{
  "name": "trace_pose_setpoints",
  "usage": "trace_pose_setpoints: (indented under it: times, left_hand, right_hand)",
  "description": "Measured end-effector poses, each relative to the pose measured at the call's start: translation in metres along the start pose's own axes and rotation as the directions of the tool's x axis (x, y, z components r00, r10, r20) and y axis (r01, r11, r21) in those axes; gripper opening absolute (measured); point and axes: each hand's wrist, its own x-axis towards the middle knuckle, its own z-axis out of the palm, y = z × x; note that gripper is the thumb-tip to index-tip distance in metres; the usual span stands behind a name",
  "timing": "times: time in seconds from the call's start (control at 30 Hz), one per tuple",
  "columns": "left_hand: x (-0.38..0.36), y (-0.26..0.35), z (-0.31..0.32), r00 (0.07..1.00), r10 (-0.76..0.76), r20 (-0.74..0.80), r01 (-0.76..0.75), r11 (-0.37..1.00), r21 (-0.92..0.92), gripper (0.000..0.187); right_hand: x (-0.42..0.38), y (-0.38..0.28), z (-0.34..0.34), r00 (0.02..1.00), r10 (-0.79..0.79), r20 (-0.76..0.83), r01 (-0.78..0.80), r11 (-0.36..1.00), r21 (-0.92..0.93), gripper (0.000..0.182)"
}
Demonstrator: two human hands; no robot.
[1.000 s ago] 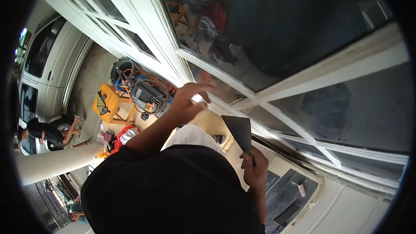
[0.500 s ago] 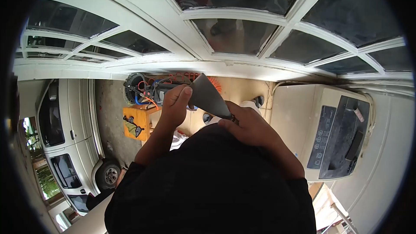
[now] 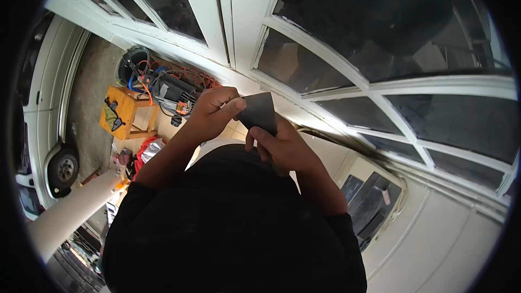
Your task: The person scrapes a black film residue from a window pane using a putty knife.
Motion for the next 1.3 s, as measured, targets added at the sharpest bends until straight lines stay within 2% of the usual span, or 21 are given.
trace_pose_setpoints:
  times: [0.07,0.1,0.17,0.2,0.27,0.3,0.37,0.4,0.47,0.5,0.57,0.6,0.63,0.7,0.87,0.9,0.97,1.03,1.1,1.13,1.3]
  left_hand:
    - [0.015,0.003,0.02,0.994,0.063,-0.094,-0.061,0.998,0.032,0.029]
    - [0.02,-0.005,0.034,0.966,0.188,-0.176,-0.183,0.982,0.044,0.026]
    - [0.03,-0.012,0.051,0.96,0.205,-0.189,-0.199,0.979,0.048,0.041]
    - [0.036,-0.013,0.06,0.957,0.199,-0.213,-0.194,0.98,0.041,0.041]
    - [0.054,-0.013,0.07,0.795,0.424,-0.434,-0.291,0.894,0.341,0.072]
    - [0.058,-0.011,0.067,0.79,0.418,-0.449,-0.284,0.898,0.337,0.072]
    - [0.064,-0.002,0.052,0.707,0.576,-0.411,-0.179,0.708,0.684,0.1]
    - [0.07,0.002,0.042,0.709,0.574,-0.41,-0.177,0.707,0.685,0.1]
    - [0.081,0.011,0.018,0.606,0.719,-0.342,-0.122,0.508,0.853,0.113]
    - [0.086,0.019,0.009,0.624,0.715,-0.314,-0.144,0.501,0.853,0.113]
    - [0.1,0.038,-0.006,0.587,0.797,-0.143,-0.167,0.292,0.942,0.131]
    - [0.107,0.047,-0.013,0.641,0.764,-0.074,-0.185,0.247,0.951,0.134]
    - [0.115,0.05,-0.016,0.651,0.759,-0.033,-0.23,0.238,0.943,0.134]
    - [0.131,0.053,-0.015,0.772,0.635,0.025,-0.202,0.208,0.957,0.134]
    - [0.143,0.032,-0.024,0.712,0.69,0.128,-0.294,0.128,0.947,0.142]
    - [0.144,0.033,-0.024,0.717,0.681,0.151,-0.315,0.123,0.941,0.142]
    - [0.14,0.038,-0.024,0.803,0.588,0.101,-0.273,0.212,0.938,0.147]
    - [0.143,0.027,-0.034,0.77,0.612,0.181,-0.379,0.209,0.902,0.151]
    - [0.137,0.037,-0.034,0.753,0.635,0.171,-0.276,0.07,0.959,0.128]
    - [0.147,0.029,-0.034,0.791,0.596,0.136,-0.322,0.217,0.921,0.15]
    - [0.147,0.027,-0.032,0.783,0.606,0.143,-0.326,0.203,0.923,0.149]
  right_hand:
    - [-0.005,-0.012,-0.022,0.993,-0.06,-0.101,0.042,0.985,-0.165,0.029]
    - [-0.009,-0.019,-0.032,0.987,-0.109,-0.115,0.087,0.979,-0.182,0.027]
    - [-0.012,-0.024,-0.057,0.977,-0.188,-0.101,0.163,0.964,-0.21,0.025]
    - [-0.011,-0.026,-0.066,0.981,-0.173,-0.083,0.151,0.963,-0.221,0.025]
    - [-0.01,-0.029,-0.077,0.882,-0.449,-0.142,0.337,0.814,-0.474,0.021]
    - [-0.01,-0.032,-0.082,0.889,-0.439,-0.132,0.331,0.813,-0.479,0.021]
    - [-0.009,-0.039,-0.086,0.87,-0.471,-0.144,0.309,0.749,-0.586,0.019]
    - [-0.004,-0.039,-0.085,0.871,-0.47,-0.144,0.309,0.751,-0.583,0.019]
    - [0.009,-0.035,-0.077,0.825,-0.499,-0.267,0.34,0.814,-0.471,0.021]
    - [0.014,-0.033,-0.069,0.815,-0.496,-0.298,0.337,0.825,-0.454,0.021]
    - [0.026,-0.032,-0.053,0.781,-0.436,-0.446,0.405,0.898,-0.17,0.025]
    - [0.032,-0.03,-0.045,0.754,-0.437,-0.491,0.431,0.893,-0.133,0.027]
    - [0.04,-0.031,-0.039,0.73,-0.428,-0.532,0.439,0.891,-0.115,0.027]
    - [0.047,-0.035,-0.024,0.668,-0.372,-0.645,0.459,0.887,-0.036,0.027]
    - [0.063,-0.03,-0.006,0.634,-0.28,-0.72,0.515,0.848,0.124,0.028]
    - [0.067,-0.029,-0.004,0.624,-0.265,-0.735,0.52,0.843,0.139,0.028]
    - [0.07,-0.03,0.002,0.622,-0.249,-0.742,0.567,0.797,0.207,0.027]
    - [0.071,-0.035,0.006,0.623,-0.218,-0.751,0.582,0.771,0.259,0.027]
    - [0.073,-0.036,0.01,0.627,-0.219,-0.748,0.584,0.767,0.265,0.027]
    - [0.074,-0.034,0.01,0.627,-0.2,-0.753,0.581,0.764,0.281,0.026]
    - [0.067,-0.031,0.002,0.63,-0.222,-0.744,0.59,0.76,0.272,0.025]
